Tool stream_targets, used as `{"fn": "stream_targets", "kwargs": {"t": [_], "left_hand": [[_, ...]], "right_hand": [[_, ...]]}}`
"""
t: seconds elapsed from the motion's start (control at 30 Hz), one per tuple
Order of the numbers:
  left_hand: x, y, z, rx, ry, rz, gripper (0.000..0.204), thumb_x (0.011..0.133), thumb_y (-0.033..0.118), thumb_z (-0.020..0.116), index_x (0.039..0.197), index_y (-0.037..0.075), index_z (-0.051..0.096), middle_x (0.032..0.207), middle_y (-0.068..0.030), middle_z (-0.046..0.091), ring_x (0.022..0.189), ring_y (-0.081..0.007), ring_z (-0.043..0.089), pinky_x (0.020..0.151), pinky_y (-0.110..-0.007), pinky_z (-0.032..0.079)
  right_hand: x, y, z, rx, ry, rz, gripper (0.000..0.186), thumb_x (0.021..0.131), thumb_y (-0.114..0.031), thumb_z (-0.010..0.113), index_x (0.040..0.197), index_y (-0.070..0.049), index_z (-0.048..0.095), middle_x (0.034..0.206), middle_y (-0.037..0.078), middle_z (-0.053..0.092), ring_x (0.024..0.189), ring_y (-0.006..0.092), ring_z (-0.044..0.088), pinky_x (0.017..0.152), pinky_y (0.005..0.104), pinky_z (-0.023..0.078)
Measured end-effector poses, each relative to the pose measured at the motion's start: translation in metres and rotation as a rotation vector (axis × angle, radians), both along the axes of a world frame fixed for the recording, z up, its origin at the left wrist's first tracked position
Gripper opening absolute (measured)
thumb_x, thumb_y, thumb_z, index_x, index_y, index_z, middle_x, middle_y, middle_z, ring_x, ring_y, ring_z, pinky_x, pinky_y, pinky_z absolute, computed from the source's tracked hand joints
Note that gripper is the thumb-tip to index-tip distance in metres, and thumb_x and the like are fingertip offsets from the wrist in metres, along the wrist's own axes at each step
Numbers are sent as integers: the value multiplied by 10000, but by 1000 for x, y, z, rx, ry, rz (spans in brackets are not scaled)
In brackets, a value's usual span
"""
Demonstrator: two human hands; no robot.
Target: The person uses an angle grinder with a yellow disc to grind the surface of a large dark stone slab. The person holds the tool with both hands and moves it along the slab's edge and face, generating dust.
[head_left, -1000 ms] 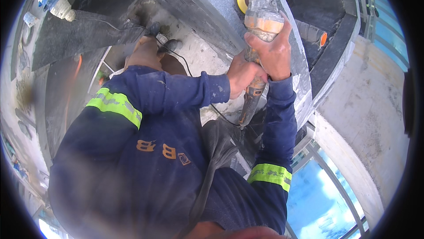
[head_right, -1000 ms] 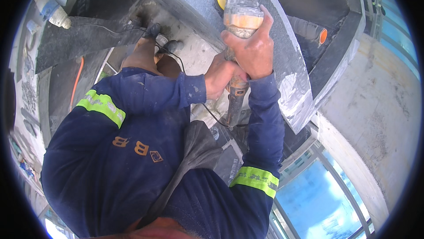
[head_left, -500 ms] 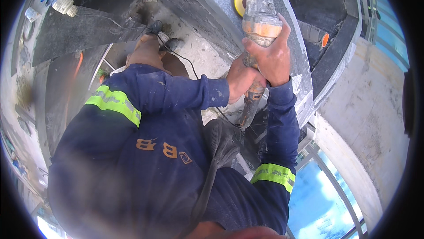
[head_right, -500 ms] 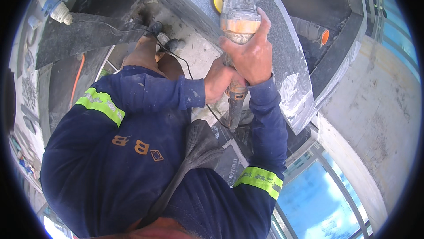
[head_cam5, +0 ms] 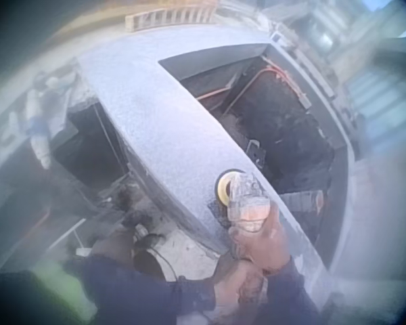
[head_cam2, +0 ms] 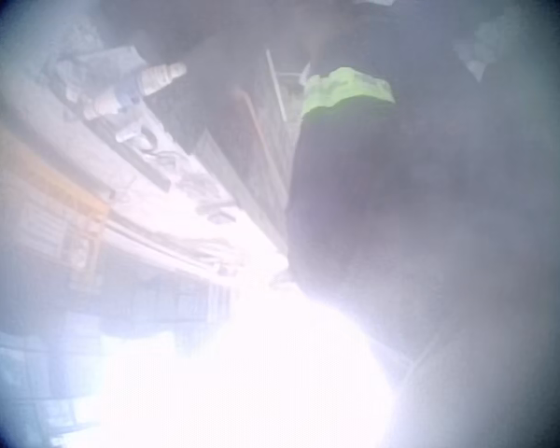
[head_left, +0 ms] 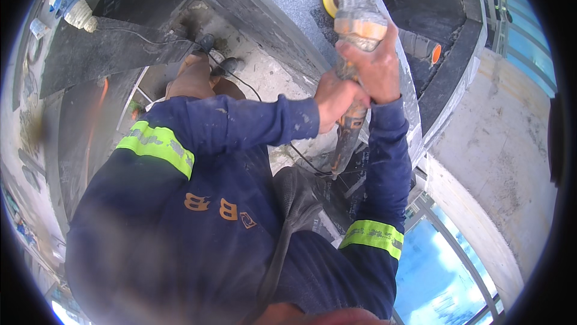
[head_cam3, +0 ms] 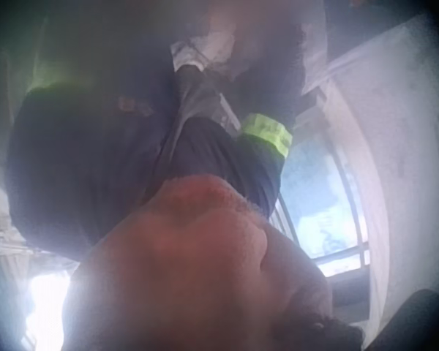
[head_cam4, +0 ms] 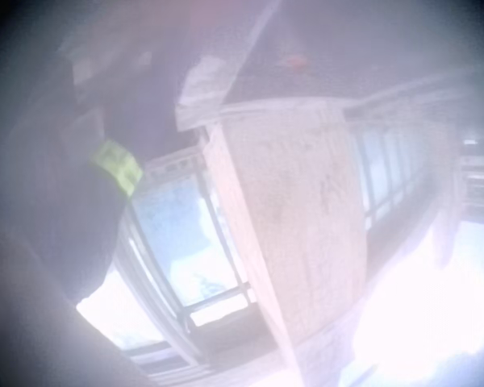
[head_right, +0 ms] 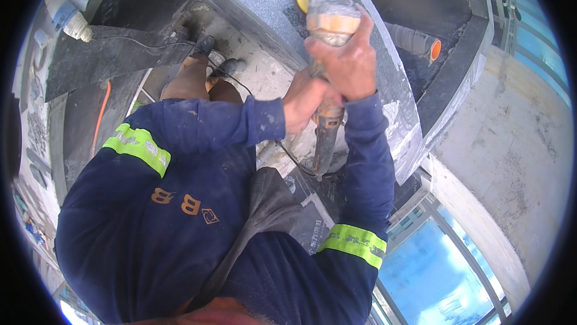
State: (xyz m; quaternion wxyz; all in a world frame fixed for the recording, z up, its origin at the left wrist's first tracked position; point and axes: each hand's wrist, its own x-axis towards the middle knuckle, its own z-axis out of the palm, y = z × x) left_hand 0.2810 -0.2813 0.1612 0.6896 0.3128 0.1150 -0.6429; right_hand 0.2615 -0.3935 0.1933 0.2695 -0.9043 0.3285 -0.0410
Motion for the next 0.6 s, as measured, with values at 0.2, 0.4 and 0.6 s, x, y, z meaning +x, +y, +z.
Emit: {"fn": "stream_targets", "kwargs": {"t": [0.2,0.4,0.6], "left_hand": [[27,-69,-14,-79,202,-176,242,626,-76,640,865,-43,631,796,-131,640,653,-234,640,587,-354,515],[-10,22,-6,40,23,106,335,632,-77,628,965,-65,597,840,-133,641,758,-228,649,631,-354,517],[24,-62,-11,-70,131,-177,266,637,-69,640,902,-54,617,804,-133,631,695,-229,640,594,-345,504]], "right_hand": [[8,-68,-4,-507,217,188,276,817,-260,714,1087,-278,662,1197,226,420,859,411,671,776,386,573],[-12,18,-14,50,-114,53,876,711,-266,805,1365,7,288,969,291,663,872,400,698,757,423,573],[4,-71,-6,-576,298,281,234,826,-287,694,1049,-356,708,1248,237,356,892,412,667,751,395,574]]}}
